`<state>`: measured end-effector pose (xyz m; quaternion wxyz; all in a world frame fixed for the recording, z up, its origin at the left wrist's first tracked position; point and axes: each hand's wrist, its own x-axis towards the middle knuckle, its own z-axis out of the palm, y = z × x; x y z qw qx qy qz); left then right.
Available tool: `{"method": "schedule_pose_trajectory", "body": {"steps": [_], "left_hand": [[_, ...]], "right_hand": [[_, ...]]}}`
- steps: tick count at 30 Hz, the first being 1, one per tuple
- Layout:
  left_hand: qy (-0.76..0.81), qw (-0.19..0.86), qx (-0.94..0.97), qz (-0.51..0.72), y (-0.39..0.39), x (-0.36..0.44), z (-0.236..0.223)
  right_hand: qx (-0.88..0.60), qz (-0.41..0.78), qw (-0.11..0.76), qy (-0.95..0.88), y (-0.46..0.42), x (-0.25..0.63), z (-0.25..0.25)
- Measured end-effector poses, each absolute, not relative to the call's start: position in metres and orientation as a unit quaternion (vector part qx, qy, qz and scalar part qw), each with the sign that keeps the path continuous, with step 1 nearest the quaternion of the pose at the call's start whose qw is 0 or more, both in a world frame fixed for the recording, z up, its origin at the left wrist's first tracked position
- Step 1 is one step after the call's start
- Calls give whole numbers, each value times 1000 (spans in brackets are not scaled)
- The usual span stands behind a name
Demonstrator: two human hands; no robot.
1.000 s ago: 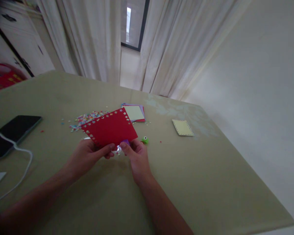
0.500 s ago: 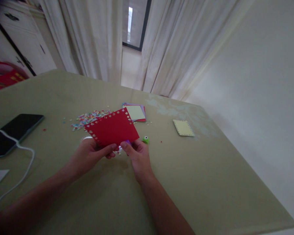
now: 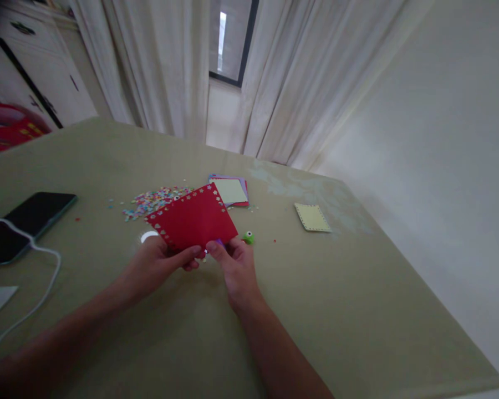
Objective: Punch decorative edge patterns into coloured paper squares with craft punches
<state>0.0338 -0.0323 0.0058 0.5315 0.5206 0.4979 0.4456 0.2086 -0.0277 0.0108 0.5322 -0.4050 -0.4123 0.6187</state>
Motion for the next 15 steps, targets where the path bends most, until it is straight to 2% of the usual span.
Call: {"method": "schedule_pose_trajectory", "body": {"steps": [9,13,15], "left_hand": [[504,526,496,472,-32,31,11],[512,505,473,509,-32,30,13],[518,495,458,526,-33,29,14]], "right_hand": [[-387,650,518,-399,-27,210,2],[-427,601,539,-407,-24,214,1],[-458,554,523,-457,-23,218,2]]}}
